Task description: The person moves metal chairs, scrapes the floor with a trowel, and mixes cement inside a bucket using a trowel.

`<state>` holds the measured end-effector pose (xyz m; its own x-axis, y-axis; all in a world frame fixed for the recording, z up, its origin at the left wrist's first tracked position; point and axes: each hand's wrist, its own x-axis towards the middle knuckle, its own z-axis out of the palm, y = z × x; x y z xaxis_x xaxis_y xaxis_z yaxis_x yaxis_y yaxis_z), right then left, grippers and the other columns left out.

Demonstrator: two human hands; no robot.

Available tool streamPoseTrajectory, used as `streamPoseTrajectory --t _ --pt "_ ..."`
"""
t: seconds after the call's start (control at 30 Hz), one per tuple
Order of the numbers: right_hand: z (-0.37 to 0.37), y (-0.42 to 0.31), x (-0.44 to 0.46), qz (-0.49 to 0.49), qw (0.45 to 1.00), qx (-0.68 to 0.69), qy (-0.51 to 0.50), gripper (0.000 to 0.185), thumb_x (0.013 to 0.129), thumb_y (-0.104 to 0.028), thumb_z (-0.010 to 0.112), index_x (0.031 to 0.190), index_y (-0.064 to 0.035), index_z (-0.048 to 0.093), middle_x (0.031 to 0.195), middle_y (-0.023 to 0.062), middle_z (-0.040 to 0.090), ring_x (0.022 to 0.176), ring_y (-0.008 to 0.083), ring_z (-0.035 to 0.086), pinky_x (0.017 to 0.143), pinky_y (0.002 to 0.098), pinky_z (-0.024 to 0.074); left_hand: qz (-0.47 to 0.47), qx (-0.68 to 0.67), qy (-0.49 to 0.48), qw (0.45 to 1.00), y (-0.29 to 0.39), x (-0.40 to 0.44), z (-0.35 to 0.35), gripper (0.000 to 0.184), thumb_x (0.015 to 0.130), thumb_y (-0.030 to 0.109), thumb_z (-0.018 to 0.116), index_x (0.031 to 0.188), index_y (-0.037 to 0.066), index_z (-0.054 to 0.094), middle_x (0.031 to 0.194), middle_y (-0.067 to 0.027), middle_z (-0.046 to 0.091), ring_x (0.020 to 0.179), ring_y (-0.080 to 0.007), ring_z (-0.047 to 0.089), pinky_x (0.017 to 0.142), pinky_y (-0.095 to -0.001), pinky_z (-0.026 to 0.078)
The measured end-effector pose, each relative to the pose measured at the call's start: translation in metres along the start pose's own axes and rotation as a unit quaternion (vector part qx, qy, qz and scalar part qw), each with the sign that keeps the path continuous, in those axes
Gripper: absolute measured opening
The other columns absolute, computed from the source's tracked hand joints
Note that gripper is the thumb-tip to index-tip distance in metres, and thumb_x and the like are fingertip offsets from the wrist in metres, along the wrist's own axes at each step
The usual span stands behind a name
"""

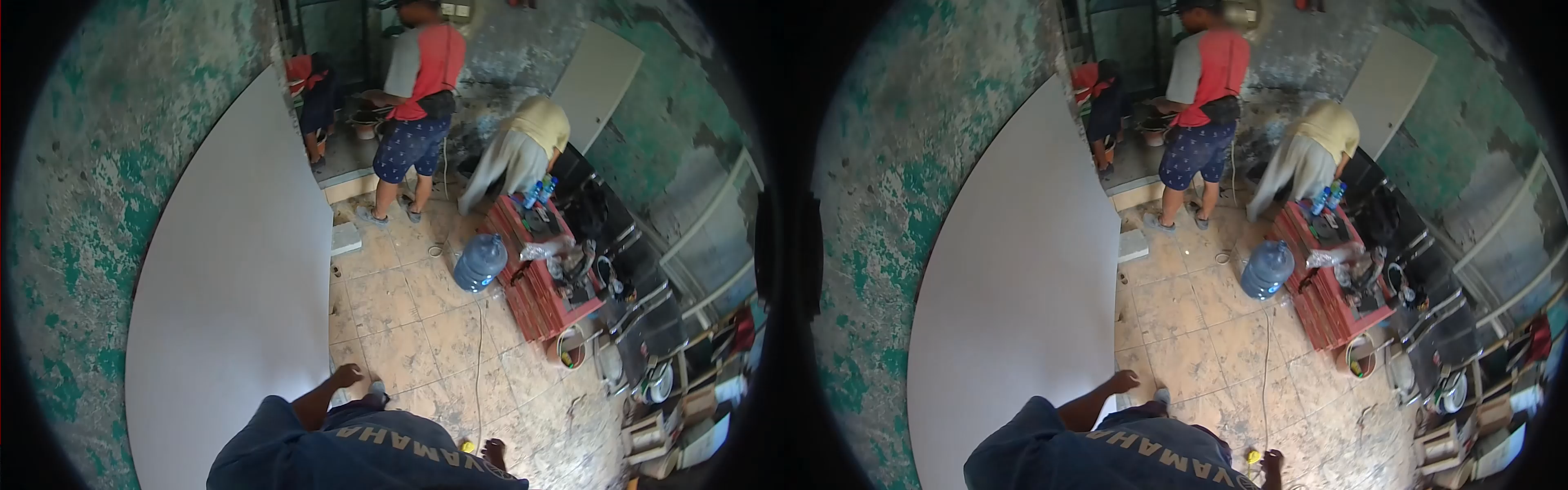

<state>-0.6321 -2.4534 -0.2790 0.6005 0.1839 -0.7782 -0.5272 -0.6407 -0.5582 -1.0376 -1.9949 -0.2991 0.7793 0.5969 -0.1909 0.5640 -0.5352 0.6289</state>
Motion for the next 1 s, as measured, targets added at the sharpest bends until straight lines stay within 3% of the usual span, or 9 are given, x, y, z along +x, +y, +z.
streamPoseTrajectory --t 0.07,0.13,0.23,0.57,0.7,0.73,0.83,0.9,1.0 --pt "0.028 0.01 0.068 -0.186 0.949 -0.241 -0.082 0.025 0.069 -0.016 0.069 0.094 -0.014 0.066 0.094 0.0057 0.062 0.087 0.0209 0.061 0.065 0.0317 0.0521 -0.148 -0.062 0.059 0.985 -0.015 -0.012 -0.037 0.04 0.073 0.038 0.067 0.094 0.004 0.063 0.097 -0.0169 0.063 0.092 -0.031 0.06 0.082 -0.0377 0.048" --pt "0.089 -0.1 0.002 -0.102 0.966 -0.227 -0.073 0.036 0.073 -0.019 0.069 0.104 -0.004 0.06 0.084 0.0148 0.065 0.065 0.022 0.065 0.054 0.0317 0.0515 -0.228 -0.057 0.107 0.966 -0.02 -0.029 -0.075 0.04 0.072 0.037 0.068 0.095 0.004 0.063 0.098 -0.0182 0.063 0.095 -0.0314 0.06 0.083 -0.0379 0.048" --pt "0.141 -0.185 0.01 -0.204 0.948 -0.215 -0.115 0.04 0.078 -0.018 0.066 0.112 -0.0013 0.054 0.074 0.0145 0.066 0.058 0.0182 0.064 0.049 0.0314 0.0491 -0.32 -0.1 0.098 0.937 -0.027 -0.045 -0.108 0.039 0.073 0.037 0.068 0.095 0.005 0.063 0.098 -0.0184 0.063 0.096 -0.0325 0.059 0.083 -0.0385 0.048" --pt "0.217 -0.298 0.117 -0.198 0.941 -0.249 -0.119 0.037 0.078 -0.016 0.068 0.111 -0.0063 0.054 0.073 0.0081 0.063 0.052 0.0187 0.059 0.039 0.0303 0.0413 -0.364 -0.15 0.026 0.919 -0.061 -0.014 -0.082 0.043 0.071 0.043 0.069 0.095 0.007 0.064 0.089 -0.0166 0.065 0.088 -0.0331 0.061 0.08 -0.0401 0.049" --pt "0.229 -0.334 0.143 -0.153 0.936 -0.305 -0.088 0.04 0.074 -0.022 0.069 0.106 -0.001 0.058 0.076 0.0183 0.065 0.06 0.0245 0.065 0.053 0.0344 0.0536 -0.417 -0.208 -0.011 0.885 -0.066 0.041 -0.115 0.046 0.071 0.044 0.069 0.098 0.006 0.064 0.088 -0.0154 0.066 0.089 -0.0314 0.061 0.08 -0.0388 0.049" --pt "0.238 -0.35 0.151 -0.115 0.945 -0.288 -0.101 0.034 0.076 -0.019 0.071 0.104 -0.0085 0.056 0.068 0.0078 0.061 0.054 0.0204 0.061 0.042 0.0345 0.0465 -0.449 -0.252 -0.026 0.857 -0.073 0.062 -0.132 0.047 0.071 0.044 0.069 0.099 0.006 0.064 0.087 -0.0152 0.066 0.086 -0.0308 0.062 0.078 -0.0378 0.049" --pt "0.269 -0.4 0.188 -0.152 0.926 -0.323 -0.12 0.041 0.076 -0.024 0.071 0.109 -0.0063 0.054 0.066 0.0098 0.061 0.055 0.0196 0.062 0.044 0.0332 0.0479 -0.389 -0.175 0.109 0.898 -0.091 0.131 -0.189 0.042 0.075 0.036 0.068 0.101 0.004 0.061 0.079 -0.013 0.066 0.072 -0.0242 0.064 0.066 -0.0337 0.05" --pt "0.298 -0.404 0.275 -0.349 0.798 -0.482 -0.094 0.05 0.075 -0.027 0.071 0.115 -0.0057 0.051 0.064 0.0106 0.06 0.055 0.019 0.062 0.044 0.0318 0.0475 -0.345 -0.324 0.218 0.854 -0.096 0.163 -0.229 0.036 0.079 0.021 0.068 0.107 0.003 0.056 0.073 -0.007 0.063 0.061 -0.0129 0.057 0.051 -0.0275 0.045" --pt "0.383 -0.525 0.242 -0.296 0.841 -0.436 -0.122 0.064 0.072 -0.039 0.07 0.121 -0.0031 0.049 0.078 0.013 0.065 0.074 0.024 0.063 0.073 0.0333 0.0494 -0.358 -0.384 0.25 0.813 -0.071 0.206 -0.284 0.033 0.08 0.017 0.066 0.108 0.003 0.055 0.079 -0.0067 0.061 0.065 -0.0125 0.057 0.052 -0.0268 0.045"
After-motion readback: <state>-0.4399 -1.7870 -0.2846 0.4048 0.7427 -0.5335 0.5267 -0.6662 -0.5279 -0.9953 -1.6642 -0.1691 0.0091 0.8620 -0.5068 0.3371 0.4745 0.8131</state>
